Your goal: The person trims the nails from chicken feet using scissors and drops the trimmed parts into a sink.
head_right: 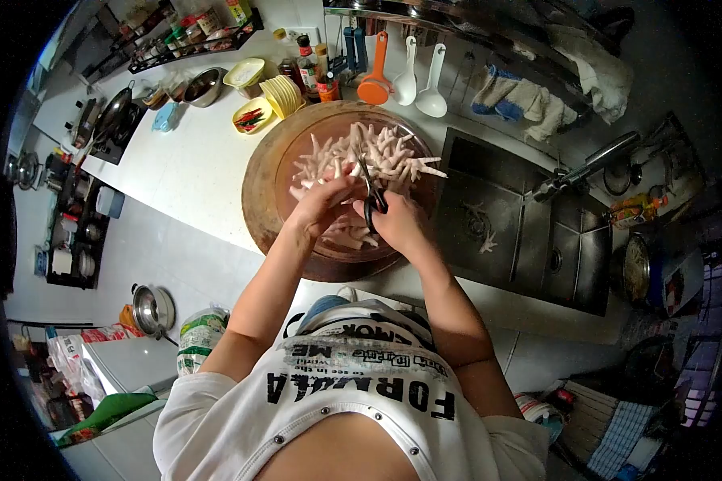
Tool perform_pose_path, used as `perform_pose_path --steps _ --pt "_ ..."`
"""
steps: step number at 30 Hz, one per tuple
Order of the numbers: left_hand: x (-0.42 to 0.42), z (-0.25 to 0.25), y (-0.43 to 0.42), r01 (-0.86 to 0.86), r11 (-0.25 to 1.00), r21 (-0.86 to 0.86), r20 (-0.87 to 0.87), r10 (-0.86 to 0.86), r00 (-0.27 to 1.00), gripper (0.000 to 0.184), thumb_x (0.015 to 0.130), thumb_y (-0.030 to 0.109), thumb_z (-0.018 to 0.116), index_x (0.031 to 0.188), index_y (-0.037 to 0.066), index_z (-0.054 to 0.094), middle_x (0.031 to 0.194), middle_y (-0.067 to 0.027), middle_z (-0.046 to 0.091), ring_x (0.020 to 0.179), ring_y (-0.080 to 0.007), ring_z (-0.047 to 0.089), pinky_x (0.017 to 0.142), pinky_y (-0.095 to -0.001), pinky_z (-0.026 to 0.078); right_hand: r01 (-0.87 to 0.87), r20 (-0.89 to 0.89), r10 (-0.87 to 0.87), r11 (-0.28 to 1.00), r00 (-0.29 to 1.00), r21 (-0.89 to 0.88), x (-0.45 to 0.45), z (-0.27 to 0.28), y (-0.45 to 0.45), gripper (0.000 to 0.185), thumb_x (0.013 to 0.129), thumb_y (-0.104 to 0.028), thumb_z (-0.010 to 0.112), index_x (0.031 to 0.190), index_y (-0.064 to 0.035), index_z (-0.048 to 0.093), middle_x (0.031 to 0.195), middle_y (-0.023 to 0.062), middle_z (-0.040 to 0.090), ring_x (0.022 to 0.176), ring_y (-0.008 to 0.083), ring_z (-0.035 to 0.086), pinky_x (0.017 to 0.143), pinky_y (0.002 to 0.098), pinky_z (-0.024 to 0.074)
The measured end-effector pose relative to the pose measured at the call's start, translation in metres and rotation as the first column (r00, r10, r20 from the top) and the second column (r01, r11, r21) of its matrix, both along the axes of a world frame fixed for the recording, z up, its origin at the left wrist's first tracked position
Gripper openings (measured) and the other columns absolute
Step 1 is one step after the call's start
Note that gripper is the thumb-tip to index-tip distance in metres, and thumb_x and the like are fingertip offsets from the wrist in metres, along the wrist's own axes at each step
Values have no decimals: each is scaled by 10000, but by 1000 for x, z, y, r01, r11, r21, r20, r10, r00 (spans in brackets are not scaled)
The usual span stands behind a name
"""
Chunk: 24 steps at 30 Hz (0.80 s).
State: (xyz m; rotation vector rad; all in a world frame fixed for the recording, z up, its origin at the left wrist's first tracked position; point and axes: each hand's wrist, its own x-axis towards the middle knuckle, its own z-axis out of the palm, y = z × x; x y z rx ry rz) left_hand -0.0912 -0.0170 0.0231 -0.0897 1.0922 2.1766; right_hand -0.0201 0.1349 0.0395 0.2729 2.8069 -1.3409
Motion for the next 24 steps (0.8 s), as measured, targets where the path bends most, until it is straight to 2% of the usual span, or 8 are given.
perform_pose_path --steps 3,6,8,12,15,18,20,24 --pt "-3 -5 -2 62 997 -44 -134 -68 989 376 841 146 566 1197 69 471 945 -59 620 830 -153 615 724 -268 481 24 47 -30 992 998 127 3 16 -4 436 751 -436 647 765 -6 577 666 161 591 637 321 582 602 379 438" --pt "-8 -11 -1 94 977 -193 -291 -149 945 398 849 156 574 1218 49 469 896 -48 623 783 -117 598 684 -243 467 46 -5 -46 969 999 242 5 17 -3 456 745 -459 643 747 -11 559 681 175 594 663 356 575 608 394 438" --pt "-4 -6 3 -101 972 -211 -480 -13 877 349 858 150 574 1184 34 520 842 -18 615 711 -68 562 629 -206 442 48 5 -50 972 999 230 5 17 -3 462 742 -465 642 742 -11 556 673 177 588 661 355 576 607 395 438" --pt "-6 -14 5 -148 962 -228 -462 27 887 286 869 138 562 1134 30 574 801 13 597 630 -37 508 561 -181 399 49 62 -59 985 996 163 6 23 -2 469 739 -471 643 735 -11 551 651 181 571 652 346 575 605 388 436" --pt "-8 -13 2 -114 949 -294 -501 -51 864 305 866 143 564 1139 6 561 761 13 585 628 -49 500 541 -194 383 29 119 -46 990 992 136 5 26 -1 494 728 -485 648 750 -3 542 699 171 592 693 348 585 623 395 444" --pt "-6 -8 2 -66 964 -258 -437 -56 898 303 868 142 561 1139 6 561 710 34 557 571 -25 453 497 -175 325 49 57 -53 997 997 59 6 21 0 506 734 -495 637 754 1 539 694 171 587 683 350 578 623 395 442" --pt "-6 -11 3 -32 976 -216 -389 -56 919 264 872 135 553 1119 49 597 636 73 485 519 -11 397 458 -172 298 58 39 -61 996 997 67 5 17 0 489 739 -485 638 749 -5 541 671 172 576 659 344 567 612 388 436" --pt "-5 -16 7 -39 979 -202 -374 -40 927 264 872 129 550 1122 57 597 627 78 474 495 -5 371 445 -167 272 74 20 -77 991 997 114 4 15 -1 475 743 -478 641 744 -15 534 665 169 571 654 339 562 605 384 431"
